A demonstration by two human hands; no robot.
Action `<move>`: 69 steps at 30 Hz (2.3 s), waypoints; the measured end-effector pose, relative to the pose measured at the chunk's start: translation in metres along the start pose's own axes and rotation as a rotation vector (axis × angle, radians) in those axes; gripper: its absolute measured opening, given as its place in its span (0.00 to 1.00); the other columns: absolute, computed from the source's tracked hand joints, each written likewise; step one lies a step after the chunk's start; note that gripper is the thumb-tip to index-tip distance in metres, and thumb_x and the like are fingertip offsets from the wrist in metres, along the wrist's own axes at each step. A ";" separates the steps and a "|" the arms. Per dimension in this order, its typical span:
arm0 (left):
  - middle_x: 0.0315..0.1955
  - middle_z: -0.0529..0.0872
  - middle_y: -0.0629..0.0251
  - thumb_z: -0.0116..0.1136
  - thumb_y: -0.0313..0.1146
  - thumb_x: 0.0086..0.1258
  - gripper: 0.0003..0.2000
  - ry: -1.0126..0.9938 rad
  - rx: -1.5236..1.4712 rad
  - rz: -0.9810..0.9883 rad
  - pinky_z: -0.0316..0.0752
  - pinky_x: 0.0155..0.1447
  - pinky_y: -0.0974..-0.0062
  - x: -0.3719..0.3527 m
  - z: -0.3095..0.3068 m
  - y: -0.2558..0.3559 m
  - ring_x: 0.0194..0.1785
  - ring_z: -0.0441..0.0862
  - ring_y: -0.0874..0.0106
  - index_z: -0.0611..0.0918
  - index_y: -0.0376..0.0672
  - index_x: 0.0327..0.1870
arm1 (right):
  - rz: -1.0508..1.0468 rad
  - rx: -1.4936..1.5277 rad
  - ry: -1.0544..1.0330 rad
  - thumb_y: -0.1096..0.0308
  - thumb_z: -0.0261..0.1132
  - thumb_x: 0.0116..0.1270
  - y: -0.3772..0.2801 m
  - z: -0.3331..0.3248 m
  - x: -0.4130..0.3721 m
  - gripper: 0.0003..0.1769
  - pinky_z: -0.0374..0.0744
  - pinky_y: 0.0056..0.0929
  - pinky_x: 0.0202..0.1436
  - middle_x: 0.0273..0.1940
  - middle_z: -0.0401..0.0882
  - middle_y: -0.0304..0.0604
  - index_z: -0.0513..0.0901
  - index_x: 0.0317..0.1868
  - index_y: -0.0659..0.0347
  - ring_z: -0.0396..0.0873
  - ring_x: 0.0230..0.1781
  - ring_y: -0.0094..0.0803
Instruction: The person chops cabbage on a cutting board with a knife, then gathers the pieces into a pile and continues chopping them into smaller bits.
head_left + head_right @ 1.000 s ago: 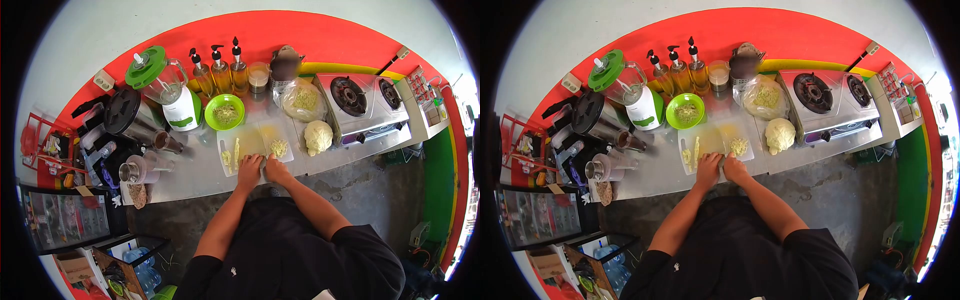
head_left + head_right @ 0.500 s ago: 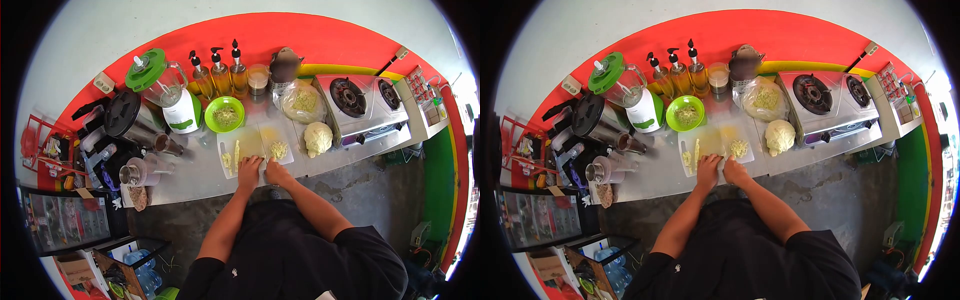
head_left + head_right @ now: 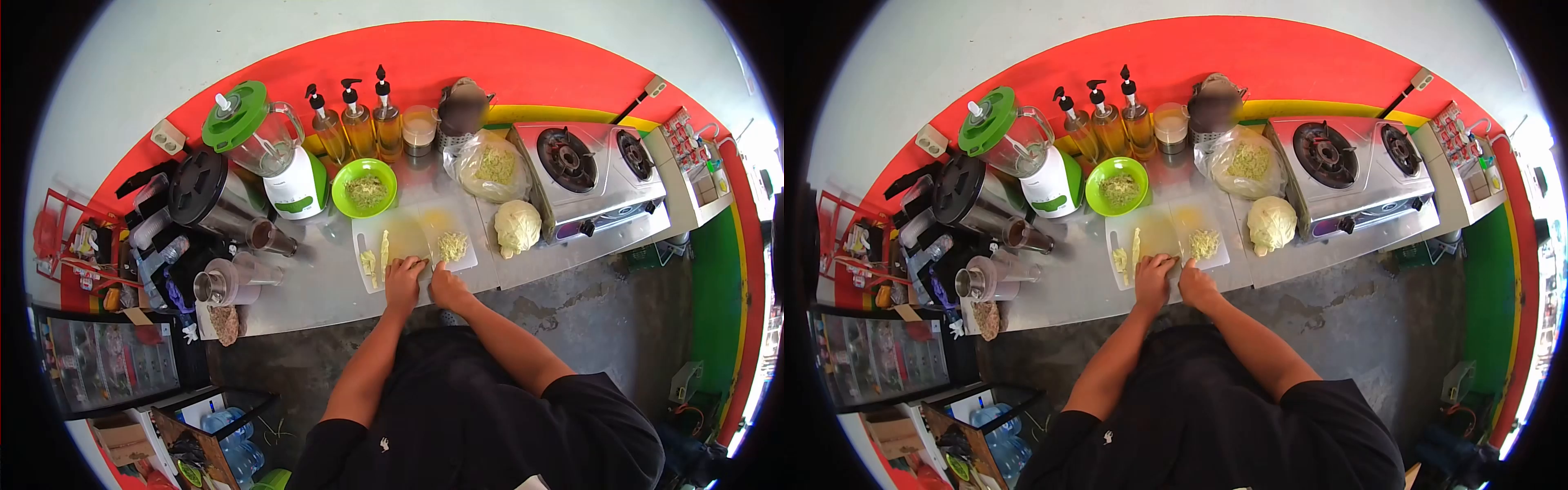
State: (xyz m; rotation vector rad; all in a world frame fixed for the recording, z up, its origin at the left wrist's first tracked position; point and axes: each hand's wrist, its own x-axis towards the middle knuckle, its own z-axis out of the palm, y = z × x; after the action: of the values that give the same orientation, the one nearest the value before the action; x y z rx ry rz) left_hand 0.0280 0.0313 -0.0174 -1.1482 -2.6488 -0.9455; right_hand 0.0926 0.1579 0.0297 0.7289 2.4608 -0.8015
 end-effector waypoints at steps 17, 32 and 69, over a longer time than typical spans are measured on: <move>0.43 0.84 0.74 0.57 0.26 0.66 0.15 -0.069 -0.030 -0.096 0.71 0.56 0.63 0.010 -0.009 0.004 0.50 0.78 0.64 0.90 0.53 0.49 | -0.009 0.006 0.019 0.63 0.62 0.69 0.001 0.001 0.014 0.24 0.79 0.56 0.59 0.51 0.82 0.70 0.66 0.56 0.72 0.82 0.55 0.64; 0.42 0.82 0.69 0.62 0.28 0.66 0.14 -0.072 -0.106 -0.190 0.70 0.55 0.62 0.008 -0.004 -0.003 0.51 0.78 0.63 0.90 0.56 0.49 | -0.010 0.021 -0.002 0.63 0.59 0.70 -0.001 0.008 -0.001 0.24 0.78 0.57 0.60 0.50 0.82 0.72 0.66 0.57 0.73 0.81 0.54 0.66; 0.41 0.83 0.70 0.69 0.27 0.60 0.15 -0.329 -0.246 -0.475 0.72 0.58 0.55 0.032 0.002 -0.016 0.53 0.79 0.61 0.90 0.63 0.44 | -0.001 0.178 -0.124 0.68 0.58 0.71 -0.016 -0.016 -0.003 0.20 0.86 0.50 0.33 0.40 0.83 0.73 0.63 0.52 0.76 0.87 0.28 0.59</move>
State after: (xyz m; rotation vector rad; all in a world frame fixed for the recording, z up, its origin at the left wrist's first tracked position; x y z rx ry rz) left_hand -0.0050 0.0440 -0.0163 -0.7732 -3.2338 -1.2831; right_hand 0.0813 0.1558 0.0491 0.7174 2.3009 -1.0440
